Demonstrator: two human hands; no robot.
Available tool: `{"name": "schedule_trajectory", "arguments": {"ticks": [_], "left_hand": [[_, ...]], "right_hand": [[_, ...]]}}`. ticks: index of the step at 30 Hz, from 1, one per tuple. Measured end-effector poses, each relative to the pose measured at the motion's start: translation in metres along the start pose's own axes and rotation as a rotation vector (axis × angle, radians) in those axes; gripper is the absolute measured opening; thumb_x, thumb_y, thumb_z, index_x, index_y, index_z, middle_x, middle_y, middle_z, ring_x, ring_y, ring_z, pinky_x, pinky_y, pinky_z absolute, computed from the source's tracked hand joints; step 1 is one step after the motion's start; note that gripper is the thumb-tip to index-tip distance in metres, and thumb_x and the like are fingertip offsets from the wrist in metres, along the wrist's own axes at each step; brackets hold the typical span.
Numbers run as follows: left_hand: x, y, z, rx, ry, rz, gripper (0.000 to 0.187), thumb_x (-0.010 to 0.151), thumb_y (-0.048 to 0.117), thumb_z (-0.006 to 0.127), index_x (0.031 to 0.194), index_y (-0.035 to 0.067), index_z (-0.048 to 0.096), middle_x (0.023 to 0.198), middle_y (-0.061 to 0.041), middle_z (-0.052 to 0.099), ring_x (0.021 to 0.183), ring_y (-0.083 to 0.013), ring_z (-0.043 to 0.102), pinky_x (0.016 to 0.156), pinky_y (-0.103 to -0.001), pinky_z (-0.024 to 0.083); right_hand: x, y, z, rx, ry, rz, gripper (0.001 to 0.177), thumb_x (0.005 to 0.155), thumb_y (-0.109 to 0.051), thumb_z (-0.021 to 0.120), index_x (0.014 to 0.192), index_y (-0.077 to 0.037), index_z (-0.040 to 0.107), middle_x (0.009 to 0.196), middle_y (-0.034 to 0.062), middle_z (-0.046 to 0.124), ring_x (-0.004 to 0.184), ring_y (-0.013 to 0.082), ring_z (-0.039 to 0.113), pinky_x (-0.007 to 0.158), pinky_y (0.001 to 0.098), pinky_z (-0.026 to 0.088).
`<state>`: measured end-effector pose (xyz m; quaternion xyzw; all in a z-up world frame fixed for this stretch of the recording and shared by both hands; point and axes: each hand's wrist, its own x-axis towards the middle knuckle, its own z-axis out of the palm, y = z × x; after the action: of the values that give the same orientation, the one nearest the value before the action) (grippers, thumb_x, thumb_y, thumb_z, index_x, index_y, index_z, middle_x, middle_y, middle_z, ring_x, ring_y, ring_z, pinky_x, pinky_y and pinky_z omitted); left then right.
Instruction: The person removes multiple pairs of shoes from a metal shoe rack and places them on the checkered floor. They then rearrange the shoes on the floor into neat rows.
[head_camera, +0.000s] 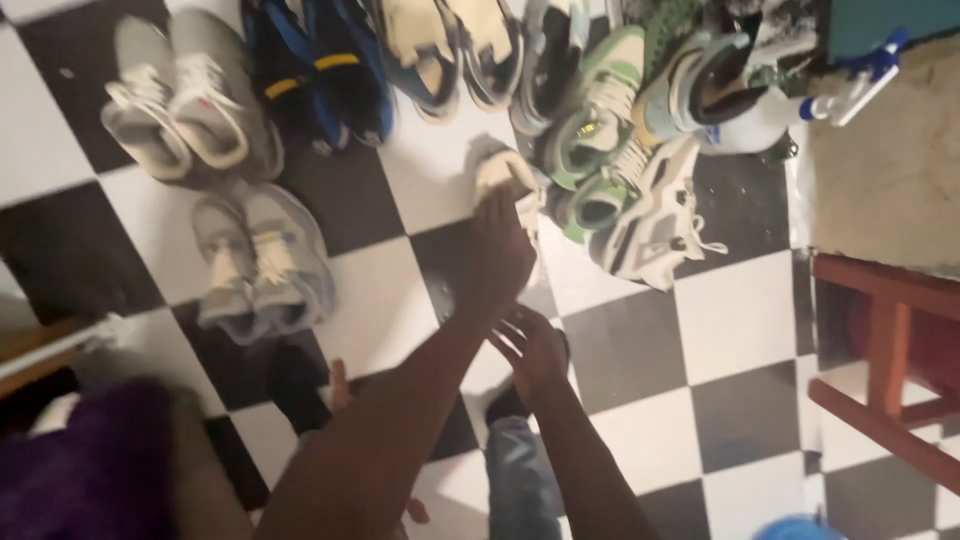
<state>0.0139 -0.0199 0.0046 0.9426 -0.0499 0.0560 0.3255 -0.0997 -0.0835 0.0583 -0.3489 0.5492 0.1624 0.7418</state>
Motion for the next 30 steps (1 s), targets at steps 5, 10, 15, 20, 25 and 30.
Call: {"name": "schedule_trajectory", "arguments": {"ticks": [5, 10, 15, 20, 25, 30], "left_hand": [[0.009, -0.020, 0.052, 0.214, -0.401, -0.107, 0.045, 0.093, 0.024, 0.063, 0.129, -0.001, 0.056, 0.124, -0.022, 0.059, 0.117, -0.0384, 0.057, 0.103, -0.054, 0.042], [-0.016, -0.065, 0.043, 0.285, -0.303, -0.189, 0.036, 0.089, 0.026, 0.067, 0.118, 0.006, 0.068, 0.113, -0.018, 0.067, 0.106, -0.0359, 0.064, 0.095, -0.052, 0.048], [-0.031, -0.052, -0.033, -0.856, -0.181, -1.324, 0.038, 0.087, 0.018, 0.063, 0.122, 0.003, 0.068, 0.098, -0.014, 0.072, 0.085, -0.0283, 0.070, 0.074, -0.046, 0.056], [-0.068, -0.074, -0.041, -0.944, 0.062, -1.649, 0.037, 0.091, 0.016, 0.069, 0.124, 0.001, 0.065, 0.108, -0.011, 0.072, 0.091, -0.0234, 0.070, 0.077, -0.038, 0.057], [-0.064, -0.081, -0.071, -1.443, 0.284, -1.655, 0.041, 0.087, 0.004, 0.066, 0.127, -0.003, 0.061, 0.112, -0.016, 0.070, 0.099, -0.0331, 0.069, 0.080, -0.042, 0.058], [-0.055, -0.113, -0.071, -1.753, 0.239, -1.661, 0.040, 0.091, 0.006, 0.064, 0.128, -0.007, 0.056, 0.119, -0.021, 0.067, 0.110, -0.0337, 0.068, 0.102, -0.041, 0.057]], "right_hand": [[0.049, 0.000, -0.054, -0.011, -0.078, -0.022, 0.035, 0.100, -0.010, 0.047, 0.131, 0.004, 0.058, 0.120, 0.0195, 0.062, 0.108, 0.0337, 0.065, 0.094, 0.0477, 0.059], [0.075, 0.039, -0.069, 0.044, -0.334, -0.021, 0.041, 0.099, -0.014, 0.043, 0.137, 0.001, 0.049, 0.121, 0.0199, 0.061, 0.109, 0.0334, 0.067, 0.092, 0.0482, 0.061], [0.075, 0.078, -0.048, -0.768, -0.319, -0.193, 0.059, 0.101, -0.013, 0.051, 0.157, -0.010, 0.033, 0.138, 0.0174, 0.055, 0.125, 0.0276, 0.057, 0.104, 0.0355, 0.051], [0.065, 0.078, 0.018, -0.743, -0.201, -0.396, 0.087, 0.085, -0.017, 0.073, 0.156, -0.010, 0.023, 0.138, 0.0179, 0.055, 0.125, 0.0283, 0.060, 0.099, 0.0402, 0.052], [0.058, 0.073, 0.049, -1.015, -0.234, -0.627, 0.075, 0.082, -0.025, 0.075, 0.148, -0.007, 0.044, 0.130, 0.0174, 0.069, 0.121, 0.0291, 0.068, 0.097, 0.0394, 0.054], [0.056, 0.064, 0.079, -1.137, -0.018, -0.378, 0.065, 0.094, -0.027, 0.066, 0.153, -0.014, 0.043, 0.126, 0.0182, 0.071, 0.109, 0.0338, 0.074, 0.086, 0.0416, 0.059]]}}
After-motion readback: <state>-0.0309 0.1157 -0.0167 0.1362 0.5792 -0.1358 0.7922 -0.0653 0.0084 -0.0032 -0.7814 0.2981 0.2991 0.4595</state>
